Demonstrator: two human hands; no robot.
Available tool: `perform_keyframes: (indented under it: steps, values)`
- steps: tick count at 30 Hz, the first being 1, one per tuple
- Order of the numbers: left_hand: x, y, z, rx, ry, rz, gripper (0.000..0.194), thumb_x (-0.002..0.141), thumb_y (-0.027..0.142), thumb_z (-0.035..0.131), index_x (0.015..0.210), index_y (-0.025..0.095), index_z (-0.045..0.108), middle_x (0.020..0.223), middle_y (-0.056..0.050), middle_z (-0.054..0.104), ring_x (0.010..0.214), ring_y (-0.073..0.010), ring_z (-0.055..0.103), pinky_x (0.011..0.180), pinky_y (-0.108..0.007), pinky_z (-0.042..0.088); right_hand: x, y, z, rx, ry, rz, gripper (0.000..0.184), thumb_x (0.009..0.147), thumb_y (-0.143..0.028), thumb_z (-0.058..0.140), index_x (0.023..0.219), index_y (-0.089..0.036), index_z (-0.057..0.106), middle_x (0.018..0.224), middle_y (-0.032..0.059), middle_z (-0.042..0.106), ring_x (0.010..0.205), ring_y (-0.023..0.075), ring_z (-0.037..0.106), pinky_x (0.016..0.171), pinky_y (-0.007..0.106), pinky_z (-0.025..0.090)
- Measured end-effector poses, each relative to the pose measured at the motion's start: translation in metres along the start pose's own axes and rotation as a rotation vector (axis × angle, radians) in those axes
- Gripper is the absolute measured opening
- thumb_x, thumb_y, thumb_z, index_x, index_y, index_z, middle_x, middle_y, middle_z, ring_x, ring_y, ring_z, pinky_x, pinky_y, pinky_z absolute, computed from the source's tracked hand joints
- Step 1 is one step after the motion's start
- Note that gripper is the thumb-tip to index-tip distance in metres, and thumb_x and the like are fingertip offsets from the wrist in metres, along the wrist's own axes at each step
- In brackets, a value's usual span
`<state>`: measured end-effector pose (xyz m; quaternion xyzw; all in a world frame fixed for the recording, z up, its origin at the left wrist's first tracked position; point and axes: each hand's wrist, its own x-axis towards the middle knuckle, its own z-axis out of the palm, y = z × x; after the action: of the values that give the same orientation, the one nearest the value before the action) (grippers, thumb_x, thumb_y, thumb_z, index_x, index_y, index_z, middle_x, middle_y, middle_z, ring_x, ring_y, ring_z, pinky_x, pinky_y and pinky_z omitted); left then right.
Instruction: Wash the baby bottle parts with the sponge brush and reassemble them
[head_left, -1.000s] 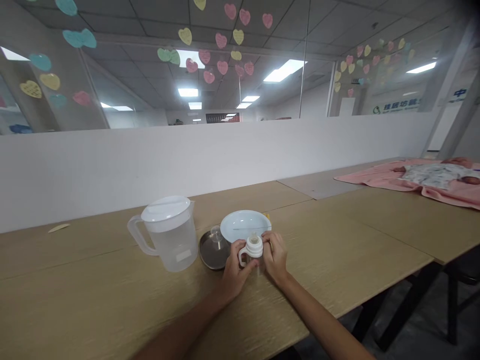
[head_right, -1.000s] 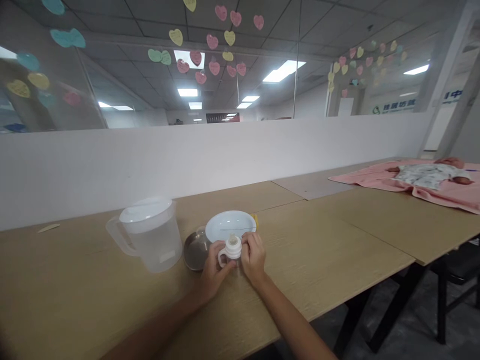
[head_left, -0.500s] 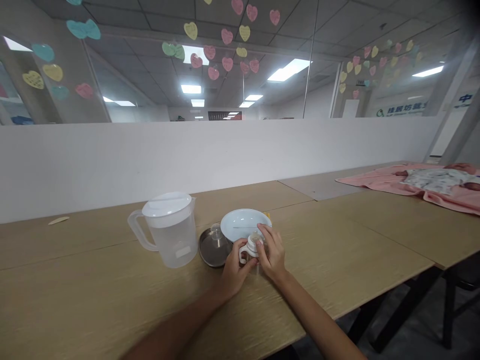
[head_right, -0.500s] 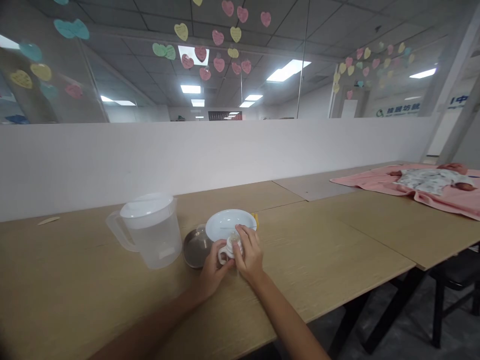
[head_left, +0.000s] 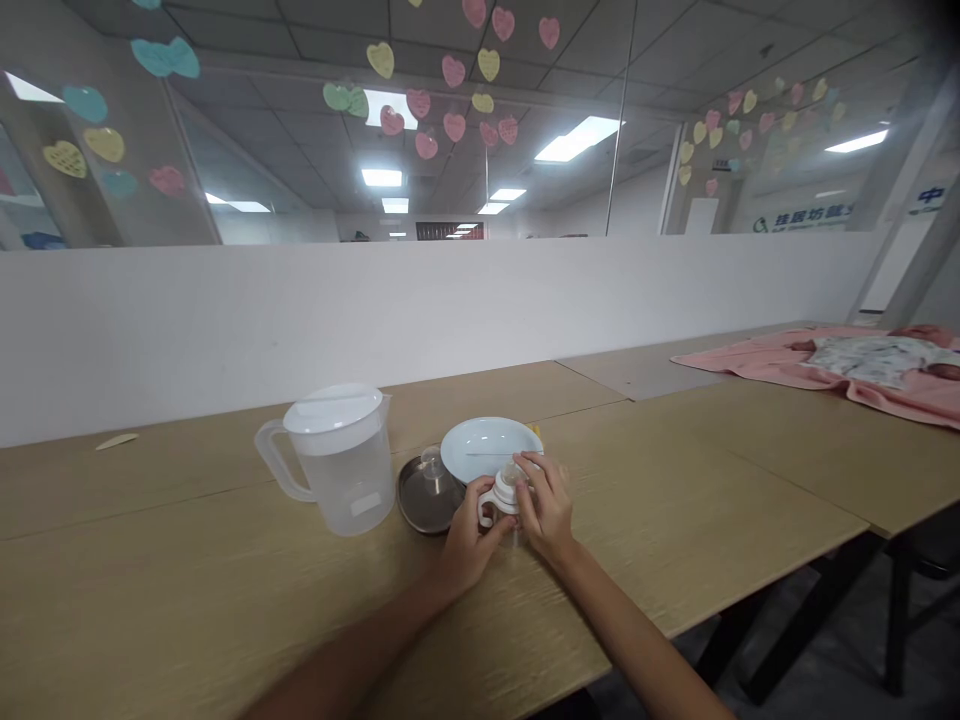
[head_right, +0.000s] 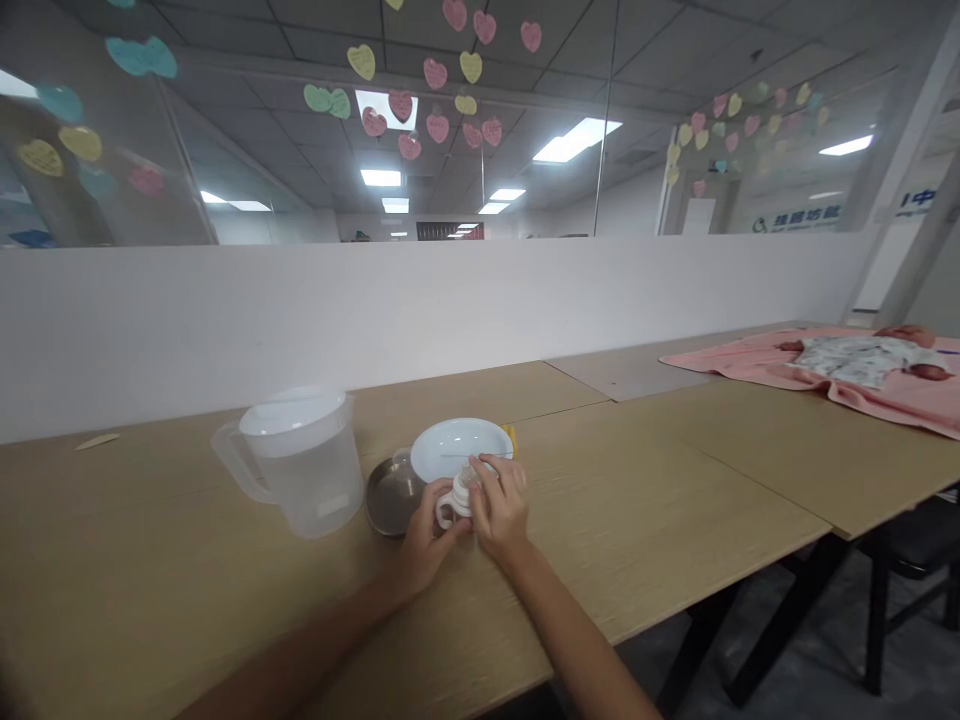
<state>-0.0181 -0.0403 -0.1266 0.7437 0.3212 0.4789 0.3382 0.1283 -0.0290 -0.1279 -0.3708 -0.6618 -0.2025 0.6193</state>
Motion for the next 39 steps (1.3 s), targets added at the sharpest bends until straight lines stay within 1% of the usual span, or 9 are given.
perform_keyframes:
  steps: [6,10,12,16,20,28,31,36,39]
  values:
    - [0.0007,-0.0035,0.0005,-0.003,0.010,-0.013,0.041,0.081,0.032,0.061,0.116,0.019,0.045,0.109,-0.004,0.057,0.088,-0.0157,0.054,0.080,-0.029,0.044,-0.0020,0.0020,0.0019,0.047,0.061,0.081,0.023,0.086,-0.018,0.050,0.108,-0.020,0.057,0.103,0.0089,0.058,0.096,0.0204,0.054,0.081,0.038,0.045]
    - [0.0001,-0.0047,0.0007,0.000,0.017,-0.011,0.043,0.080,0.033,0.061,0.117,0.019,0.045,0.111,-0.005,0.057,0.093,-0.0170,0.055,0.082,-0.029,0.044,-0.0021,0.0038,0.0016,0.065,0.079,0.105,0.018,0.086,-0.019,0.051,0.102,-0.020,0.058,0.098,0.0076,0.058,0.094,0.0198,0.054,0.080,0.037,0.045]
    - [0.0001,-0.0039,0.0007,-0.002,0.014,-0.015,0.044,0.080,0.033,0.061,0.118,0.019,0.045,0.112,-0.006,0.057,0.094,-0.0175,0.055,0.082,-0.030,0.044,-0.0012,0.0034,0.0004,0.067,0.091,0.110,0.018,0.086,-0.020,0.051,0.102,-0.020,0.059,0.098,0.0075,0.059,0.093,0.0199,0.055,0.079,0.037,0.046]
    - [0.0005,-0.0015,0.0006,0.001,0.014,-0.013,0.042,0.081,0.032,0.061,0.118,0.019,0.045,0.113,-0.006,0.057,0.095,-0.0177,0.055,0.085,-0.031,0.044,0.0007,0.0014,-0.0018,0.040,0.067,0.036,0.027,0.085,-0.018,0.051,0.110,-0.022,0.060,0.102,0.0084,0.058,0.093,0.0202,0.056,0.079,0.037,0.046]
    - [0.0008,-0.0018,0.0009,0.000,0.016,-0.006,0.043,0.080,0.032,0.061,0.117,0.019,0.044,0.113,-0.006,0.057,0.096,-0.0183,0.055,0.086,-0.032,0.044,0.0013,0.0011,-0.0025,0.030,0.078,-0.026,0.031,0.084,-0.015,0.051,0.113,-0.024,0.061,0.100,0.0082,0.058,0.090,0.0195,0.056,0.077,0.037,0.046]
    - [0.0003,-0.0035,0.0008,0.004,0.006,0.000,0.042,0.081,0.031,0.060,0.118,0.019,0.044,0.112,-0.006,0.057,0.091,-0.0172,0.055,0.082,-0.032,0.044,0.0044,-0.0011,-0.0051,0.014,0.117,-0.051,0.025,0.082,-0.013,0.054,0.102,-0.023,0.064,0.088,0.0056,0.061,0.079,0.0176,0.057,0.070,0.034,0.044]
    - [0.0001,-0.0018,0.0005,-0.001,0.009,0.008,0.041,0.082,0.031,0.060,0.118,0.019,0.044,0.111,-0.005,0.056,0.089,-0.0163,0.054,0.081,-0.030,0.044,0.0053,-0.0022,-0.0045,0.030,0.132,-0.019,0.018,0.082,-0.015,0.055,0.098,-0.020,0.061,0.084,0.0050,0.062,0.078,0.0179,0.057,0.071,0.034,0.044]
    - [-0.0001,0.0002,0.0005,-0.012,0.000,-0.008,0.041,0.082,0.032,0.060,0.117,0.019,0.044,0.109,-0.005,0.057,0.084,-0.0150,0.055,0.078,-0.029,0.046,0.0046,-0.0013,-0.0028,0.085,0.157,0.106,0.008,0.081,-0.019,0.058,0.089,-0.020,0.057,0.082,0.0045,0.063,0.078,0.0182,0.058,0.071,0.034,0.045]
    - [-0.0002,-0.0009,0.0009,-0.002,0.005,-0.012,0.041,0.081,0.032,0.061,0.117,0.019,0.044,0.108,-0.005,0.057,0.084,-0.0151,0.055,0.078,-0.030,0.046,0.0039,-0.0011,-0.0024,0.103,0.133,0.108,0.005,0.082,-0.019,0.058,0.087,-0.020,0.058,0.081,0.0041,0.064,0.077,0.0177,0.058,0.071,0.034,0.045]
